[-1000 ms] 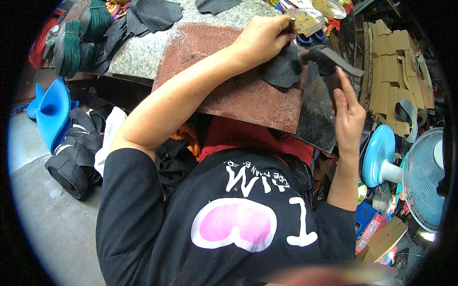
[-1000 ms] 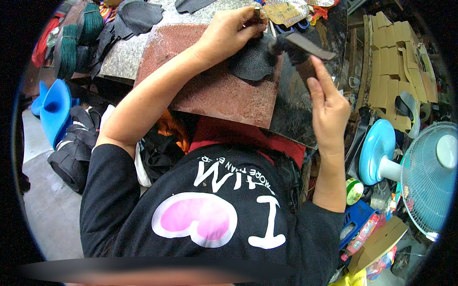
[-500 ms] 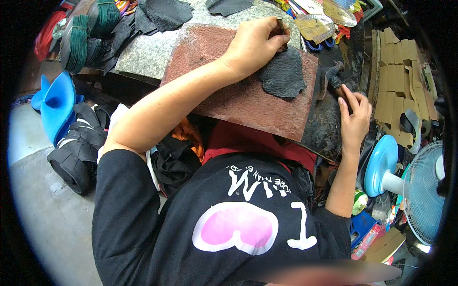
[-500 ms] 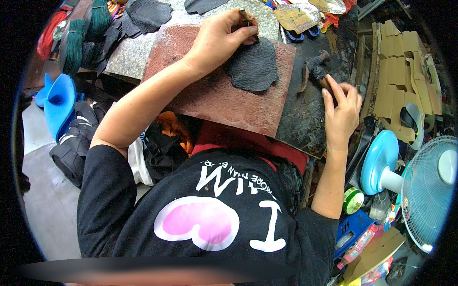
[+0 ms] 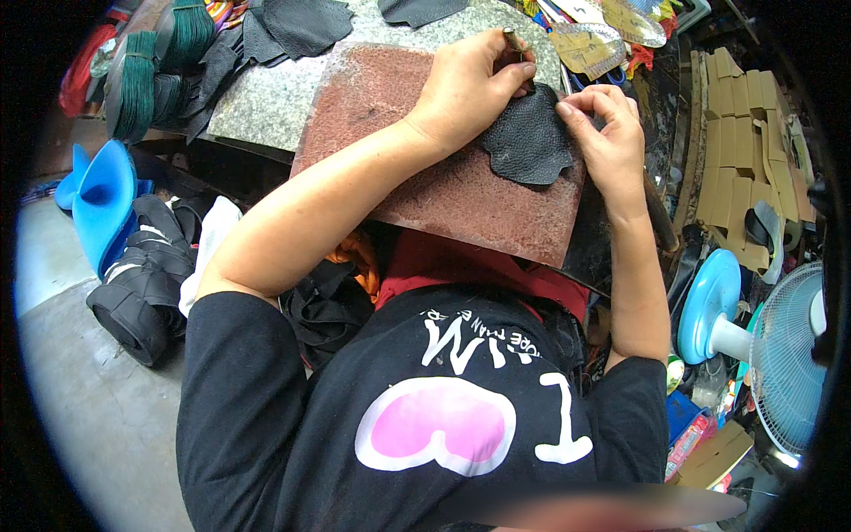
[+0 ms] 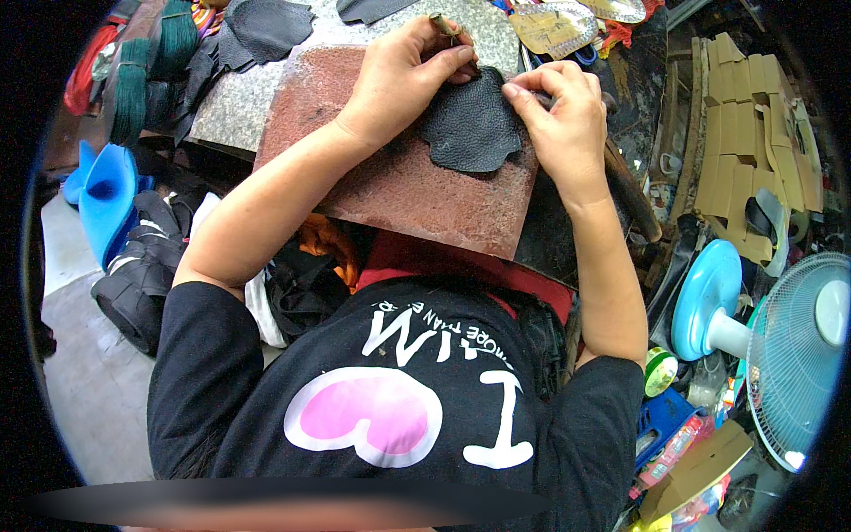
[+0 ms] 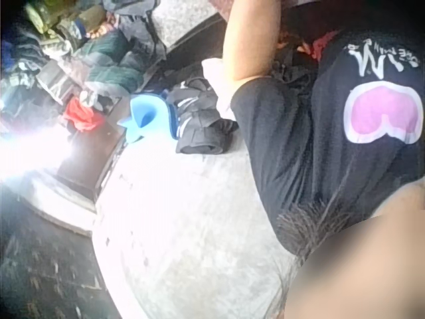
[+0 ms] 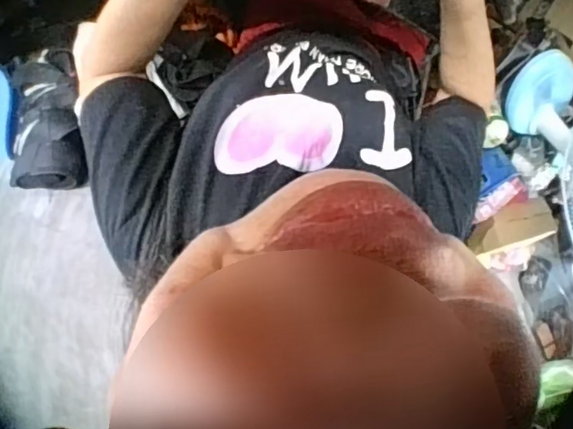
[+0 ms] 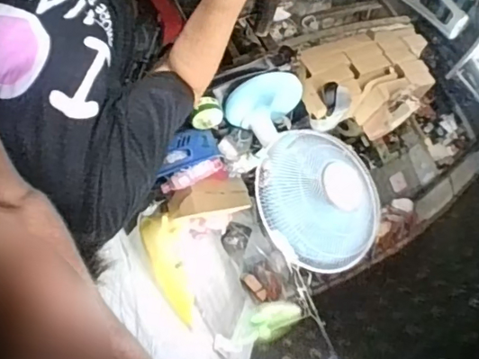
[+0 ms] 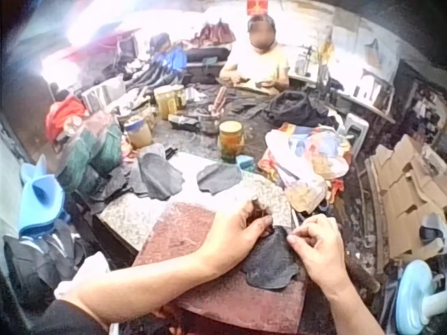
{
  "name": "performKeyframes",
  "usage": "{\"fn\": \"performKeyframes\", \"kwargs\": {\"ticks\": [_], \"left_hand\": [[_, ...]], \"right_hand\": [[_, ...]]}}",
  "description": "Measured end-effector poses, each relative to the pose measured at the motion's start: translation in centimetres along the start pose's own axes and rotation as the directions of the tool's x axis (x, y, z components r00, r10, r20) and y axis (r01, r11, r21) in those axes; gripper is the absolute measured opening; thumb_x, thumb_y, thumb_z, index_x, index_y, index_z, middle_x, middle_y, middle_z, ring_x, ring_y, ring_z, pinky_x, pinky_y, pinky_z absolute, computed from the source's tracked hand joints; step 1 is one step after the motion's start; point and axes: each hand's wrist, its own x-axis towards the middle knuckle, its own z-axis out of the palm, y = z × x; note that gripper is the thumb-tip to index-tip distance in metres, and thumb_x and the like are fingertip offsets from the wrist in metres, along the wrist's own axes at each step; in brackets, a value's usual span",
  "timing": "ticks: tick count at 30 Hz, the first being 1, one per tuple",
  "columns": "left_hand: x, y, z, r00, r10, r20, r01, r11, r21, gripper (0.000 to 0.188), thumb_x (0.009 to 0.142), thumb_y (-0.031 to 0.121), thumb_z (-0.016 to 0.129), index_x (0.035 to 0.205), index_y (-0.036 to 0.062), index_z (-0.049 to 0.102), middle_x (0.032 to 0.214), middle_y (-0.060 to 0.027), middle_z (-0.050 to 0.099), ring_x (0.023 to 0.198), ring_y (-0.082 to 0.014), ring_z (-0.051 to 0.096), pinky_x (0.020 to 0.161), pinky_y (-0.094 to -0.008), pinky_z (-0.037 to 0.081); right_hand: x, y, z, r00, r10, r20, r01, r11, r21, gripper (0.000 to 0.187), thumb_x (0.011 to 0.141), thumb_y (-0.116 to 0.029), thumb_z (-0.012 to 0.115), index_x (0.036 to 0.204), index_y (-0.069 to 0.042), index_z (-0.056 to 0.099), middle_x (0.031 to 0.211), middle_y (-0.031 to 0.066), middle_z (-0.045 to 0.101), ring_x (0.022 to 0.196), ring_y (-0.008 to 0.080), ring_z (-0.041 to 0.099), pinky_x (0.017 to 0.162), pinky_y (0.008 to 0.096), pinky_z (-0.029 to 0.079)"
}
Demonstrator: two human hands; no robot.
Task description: The person repeatedly hammers a small black leather piece on a reddish work block, adjusting its position between strikes. The hands hold the leather with the left hand and strike with a hammer in the right hand, continuing the same action throughout the clip.
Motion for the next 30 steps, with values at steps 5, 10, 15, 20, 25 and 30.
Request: {"fn": "performKeyframes", "kwargs": {"ticks": [5, 10, 15, 20, 25, 30], "left_hand": [[0.0, 0.0, 0.0, 1.000, 0.005, -0.004, -0.005, 1.000, 0.011, 0.016, 0.095, 0.008, 0.064, 0.106, -0.0034, 0.062, 0.093, -0.0080, 0.070, 0.082, -0.0123, 0.069, 0.075, -0.0245, 0.057], [0.1, -0.4, 0.3, 0.998, -0.068, -0.005, 0.067, 0.987, -0.144, 0.015, 0.096, 0.007, 0.063, 0.107, -0.0038, 0.061, 0.096, -0.0089, 0.069, 0.083, -0.0128, 0.069, 0.075, -0.0236, 0.058], [0.7, -1.1, 0.8, 0.988, -0.122, -0.095, 0.067, 0.893, -0.446, 0.014, 0.093, 0.007, 0.064, 0.102, -0.0045, 0.064, 0.086, -0.0114, 0.072, 0.073, -0.0141, 0.070, 0.068, -0.0252, 0.058], [0.6, -1.2, 0.7, 0.999, -0.017, -0.042, 0.005, 0.965, -0.263, 0.015, 0.093, 0.006, 0.065, 0.102, -0.0053, 0.063, 0.088, -0.0111, 0.072, 0.075, -0.0128, 0.070, 0.068, -0.0244, 0.059], [0.5, -0.9, 0.6, 0.999, -0.034, -0.029, 0.026, 0.973, -0.230, 0.016, 0.092, 0.007, 0.066, 0.102, -0.0060, 0.064, 0.088, -0.0117, 0.072, 0.076, -0.0132, 0.071, 0.068, -0.0246, 0.058], [0.5, -0.7, 0.6, 1.000, -0.023, -0.013, 0.020, 0.979, -0.203, 0.014, 0.091, 0.007, 0.067, 0.100, -0.0041, 0.066, 0.085, -0.0108, 0.072, 0.076, -0.0132, 0.071, 0.069, -0.0259, 0.058]], "right_hand": [[0.5, 1.2, 0.8, 0.995, 0.096, -0.020, -0.093, 0.989, 0.113, 0.014, 0.082, -0.018, 0.076, 0.085, -0.005, 0.072, 0.090, 0.0056, 0.065, 0.090, 0.0222, 0.058, 0.083, 0.0342, 0.046], [0.4, 1.2, 1.5, 0.996, 0.054, -0.076, -0.048, 0.996, 0.070, 0.014, 0.080, -0.018, 0.077, 0.082, -0.006, 0.070, 0.088, 0.0061, 0.064, 0.087, 0.0242, 0.058, 0.079, 0.0358, 0.048], [0.0, 0.9, 1.9, 0.993, 0.031, -0.112, -0.024, 0.998, 0.062, 0.015, 0.079, -0.017, 0.077, 0.081, -0.006, 0.068, 0.088, 0.0065, 0.062, 0.085, 0.0245, 0.059, 0.077, 0.0369, 0.049], [0.1, 0.8, 1.9, 0.992, 0.034, -0.124, -0.024, 0.996, 0.080, 0.015, 0.079, -0.018, 0.077, 0.082, -0.006, 0.067, 0.088, 0.0066, 0.062, 0.085, 0.0244, 0.060, 0.077, 0.0370, 0.048], [-0.4, 1.2, 2.3, 0.990, 0.048, -0.132, -0.025, 0.984, 0.175, 0.016, 0.080, -0.018, 0.077, 0.082, -0.006, 0.067, 0.088, 0.0063, 0.062, 0.086, 0.0241, 0.060, 0.077, 0.0369, 0.048], [-0.4, 1.2, 0.6, 0.996, 0.014, -0.086, -0.005, 0.995, 0.101, 0.013, 0.086, -0.013, 0.072, 0.090, -0.002, 0.068, 0.095, 0.0079, 0.062, 0.093, 0.0210, 0.060, 0.084, 0.0328, 0.048]]}}
